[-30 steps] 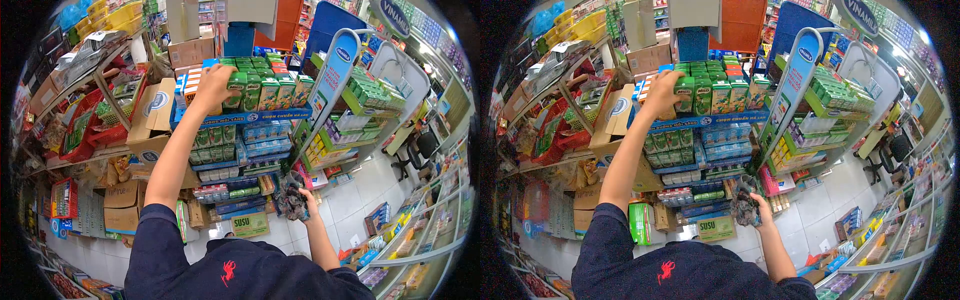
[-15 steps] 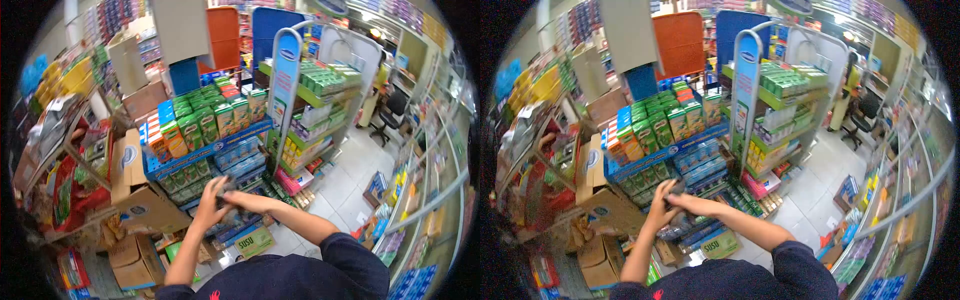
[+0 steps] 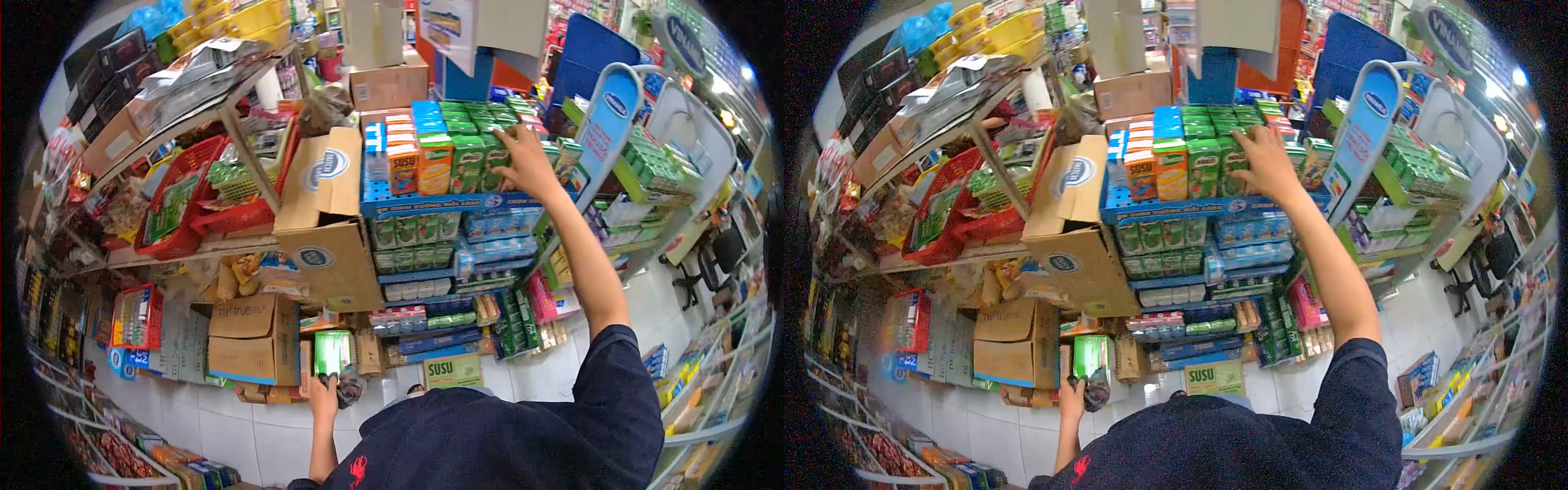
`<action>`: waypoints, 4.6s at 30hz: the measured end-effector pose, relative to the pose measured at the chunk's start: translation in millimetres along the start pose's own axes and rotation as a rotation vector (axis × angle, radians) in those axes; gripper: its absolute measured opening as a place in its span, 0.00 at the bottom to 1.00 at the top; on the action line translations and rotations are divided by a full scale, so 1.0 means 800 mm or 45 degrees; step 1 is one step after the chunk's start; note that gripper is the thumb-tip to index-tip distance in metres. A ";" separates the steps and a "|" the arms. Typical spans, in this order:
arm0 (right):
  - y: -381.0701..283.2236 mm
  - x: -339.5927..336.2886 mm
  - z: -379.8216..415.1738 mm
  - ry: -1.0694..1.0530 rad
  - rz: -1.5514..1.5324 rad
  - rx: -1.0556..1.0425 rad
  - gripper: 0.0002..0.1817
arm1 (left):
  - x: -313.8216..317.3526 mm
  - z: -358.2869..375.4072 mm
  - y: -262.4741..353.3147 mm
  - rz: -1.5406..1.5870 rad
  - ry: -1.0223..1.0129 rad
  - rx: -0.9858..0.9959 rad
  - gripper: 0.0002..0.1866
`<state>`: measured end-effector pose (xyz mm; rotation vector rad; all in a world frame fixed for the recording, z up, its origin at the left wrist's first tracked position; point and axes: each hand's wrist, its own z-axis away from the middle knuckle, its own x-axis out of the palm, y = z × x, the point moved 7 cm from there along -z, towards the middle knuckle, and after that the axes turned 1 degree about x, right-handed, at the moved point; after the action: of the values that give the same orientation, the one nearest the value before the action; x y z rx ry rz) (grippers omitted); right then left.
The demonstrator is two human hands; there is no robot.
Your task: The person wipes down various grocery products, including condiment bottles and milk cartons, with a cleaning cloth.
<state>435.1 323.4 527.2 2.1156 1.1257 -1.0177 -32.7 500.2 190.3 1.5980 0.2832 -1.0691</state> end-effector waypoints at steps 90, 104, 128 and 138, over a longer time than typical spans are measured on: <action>-0.078 -0.149 0.513 0.790 -2.326 1.057 0.18 | 0.070 0.341 0.482 0.686 -0.032 1.149 0.11; -0.022 -0.227 0.535 0.947 -1.561 0.955 0.40 | 0.125 0.390 0.540 1.068 -0.470 1.204 0.07; -0.072 -0.205 0.529 0.762 -1.480 0.727 0.46 | 0.075 0.381 0.511 1.187 -0.347 1.145 0.06; -0.062 -0.208 0.532 0.997 -1.690 0.779 0.43 | 0.126 0.372 0.474 1.109 -0.403 1.048 0.08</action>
<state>174.3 -37.2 412.5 2.1081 3.1785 -1.0914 136.3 77.3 378.2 1.9020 -1.1083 -0.7258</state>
